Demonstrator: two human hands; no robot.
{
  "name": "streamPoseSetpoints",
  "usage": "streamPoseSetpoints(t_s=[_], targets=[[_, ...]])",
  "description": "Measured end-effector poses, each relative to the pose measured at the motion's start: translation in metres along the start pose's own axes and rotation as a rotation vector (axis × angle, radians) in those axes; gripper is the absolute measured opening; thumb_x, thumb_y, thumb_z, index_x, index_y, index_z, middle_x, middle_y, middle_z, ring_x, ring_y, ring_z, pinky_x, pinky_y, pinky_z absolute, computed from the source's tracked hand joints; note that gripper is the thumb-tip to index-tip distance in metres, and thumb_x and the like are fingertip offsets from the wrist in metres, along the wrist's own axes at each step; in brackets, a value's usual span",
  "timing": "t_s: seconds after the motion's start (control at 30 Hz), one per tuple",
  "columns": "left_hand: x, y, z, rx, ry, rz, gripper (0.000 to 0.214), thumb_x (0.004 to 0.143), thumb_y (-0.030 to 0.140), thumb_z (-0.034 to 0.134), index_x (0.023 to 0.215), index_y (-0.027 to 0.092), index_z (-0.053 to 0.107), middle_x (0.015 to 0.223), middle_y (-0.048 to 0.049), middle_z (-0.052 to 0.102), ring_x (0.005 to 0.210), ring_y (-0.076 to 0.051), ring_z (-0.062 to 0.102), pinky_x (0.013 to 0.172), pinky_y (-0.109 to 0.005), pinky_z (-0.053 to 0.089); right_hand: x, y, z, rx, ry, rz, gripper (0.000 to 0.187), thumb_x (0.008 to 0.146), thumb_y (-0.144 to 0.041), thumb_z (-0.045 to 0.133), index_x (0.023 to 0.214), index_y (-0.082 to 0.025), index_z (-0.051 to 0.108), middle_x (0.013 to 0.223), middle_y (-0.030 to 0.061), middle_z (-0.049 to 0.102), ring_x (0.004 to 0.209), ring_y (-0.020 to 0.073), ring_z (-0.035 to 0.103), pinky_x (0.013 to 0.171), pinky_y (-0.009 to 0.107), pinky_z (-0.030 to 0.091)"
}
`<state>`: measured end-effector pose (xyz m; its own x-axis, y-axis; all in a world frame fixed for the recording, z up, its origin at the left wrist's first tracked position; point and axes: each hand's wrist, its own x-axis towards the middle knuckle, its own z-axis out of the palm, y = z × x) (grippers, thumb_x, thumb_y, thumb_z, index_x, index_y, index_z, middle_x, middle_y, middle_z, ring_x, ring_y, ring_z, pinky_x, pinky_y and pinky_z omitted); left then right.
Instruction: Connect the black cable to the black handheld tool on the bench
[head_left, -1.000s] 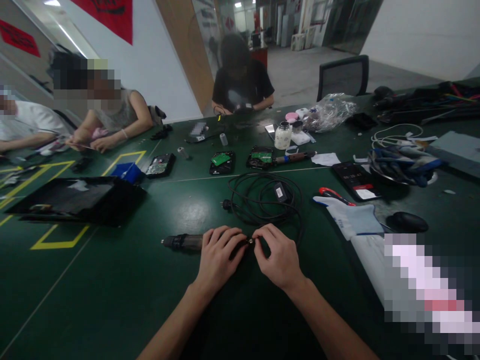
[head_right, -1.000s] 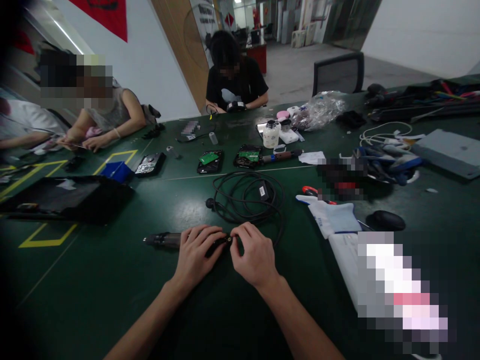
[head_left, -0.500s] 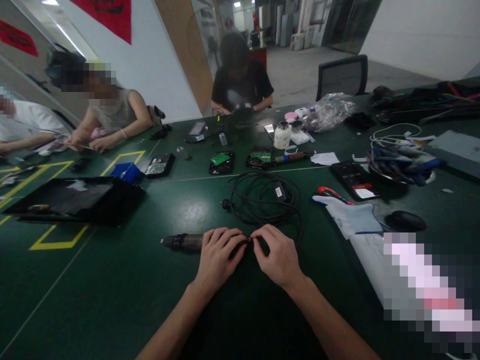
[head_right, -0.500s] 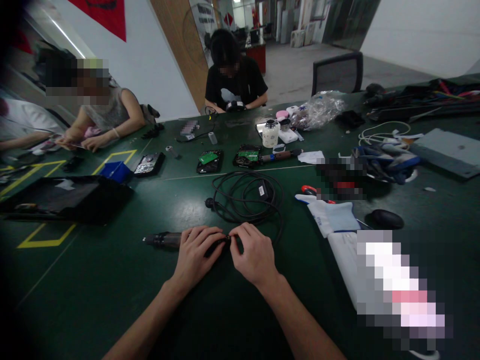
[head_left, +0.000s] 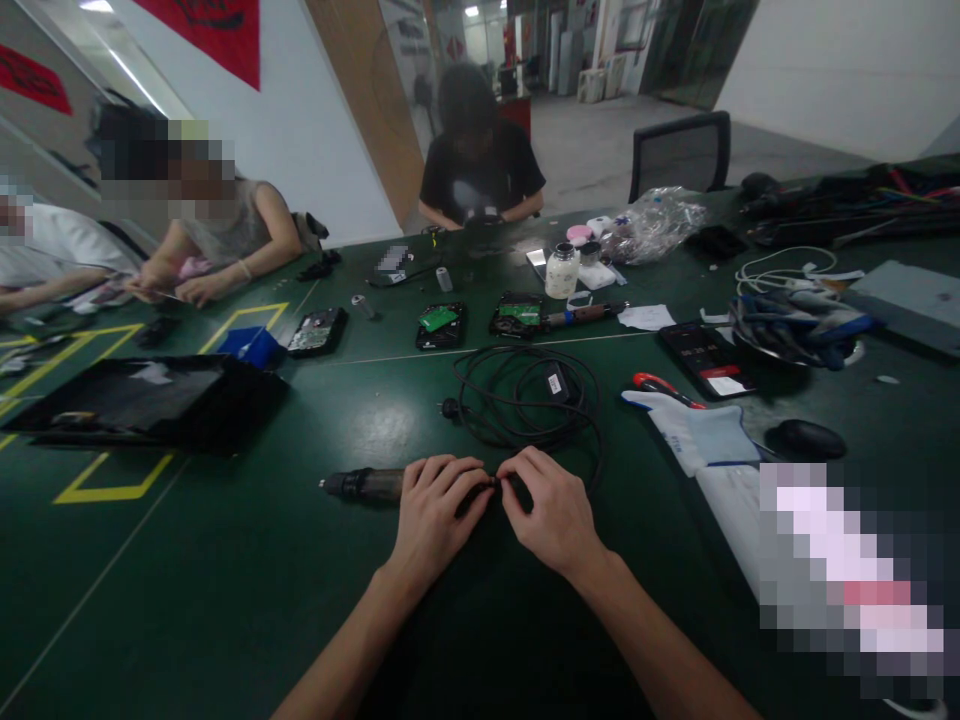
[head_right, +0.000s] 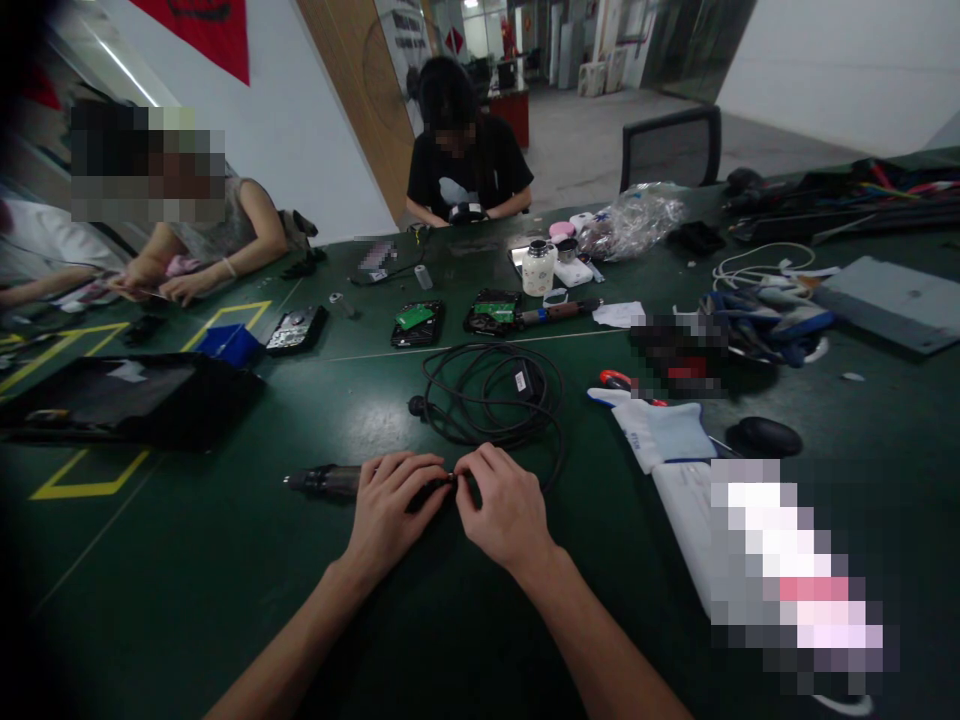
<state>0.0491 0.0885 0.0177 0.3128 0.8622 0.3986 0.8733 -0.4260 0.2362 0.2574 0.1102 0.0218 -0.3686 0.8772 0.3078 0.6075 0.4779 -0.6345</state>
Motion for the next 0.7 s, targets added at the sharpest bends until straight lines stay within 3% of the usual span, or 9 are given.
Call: streamPoseSetpoints(t_s=[0.1,0.27,0.43,0.7], targets=[[-0.0005,-0.0002,0.0005,-0.013,-0.002,0.016,0.020,0.101,0.029,0.066,0.119,0.034,0.074,0.127,-0.0003,0.076,0.116,-0.028,0.064,0.101,-0.050,0.041,0.0002,-0.0001,0.0000,-0.012,-0.004,-0.004,0.011,0.099,-0.018,0.060,0.105,-0.025,0.065,0.106,0.0060,0.069,0.098,0.0217,0.067,0.080,0.033,0.054],[-0.0009,0.0023,0.0033,-0.016,0.030,-0.024,0.011,0.101,0.031,0.067,0.108,0.031,0.074,0.123,-0.0008,0.078,0.114,-0.028,0.065,0.101,-0.051,0.041,0.0002,-0.0002,0.0002,-0.012,-0.023,0.006,0.013,0.099,-0.019,0.061,0.109,-0.026,0.066,0.109,0.0063,0.068,0.100,0.0220,0.068,0.079,0.032,0.055],[0.0006,0.0070,0.0007,-0.039,0.004,-0.010,0.021,0.101,0.027,0.066,0.121,0.032,0.072,0.130,0.0002,0.075,0.119,-0.028,0.063,0.106,-0.053,0.038,-0.0002,0.0003,0.0020,-0.007,-0.027,0.026,0.010,0.098,-0.019,0.061,0.106,-0.025,0.064,0.108,0.0056,0.068,0.100,0.0220,0.067,0.081,0.033,0.055],[0.0012,0.0086,0.0039,-0.076,0.009,-0.054,0.014,0.103,0.028,0.062,0.112,0.029,0.073,0.123,-0.0022,0.077,0.118,-0.028,0.064,0.106,-0.052,0.040,0.0001,0.0001,0.0023,0.001,-0.010,0.018,0.010,0.098,-0.017,0.060,0.104,-0.025,0.064,0.107,0.0057,0.068,0.098,0.0218,0.068,0.080,0.032,0.054]])
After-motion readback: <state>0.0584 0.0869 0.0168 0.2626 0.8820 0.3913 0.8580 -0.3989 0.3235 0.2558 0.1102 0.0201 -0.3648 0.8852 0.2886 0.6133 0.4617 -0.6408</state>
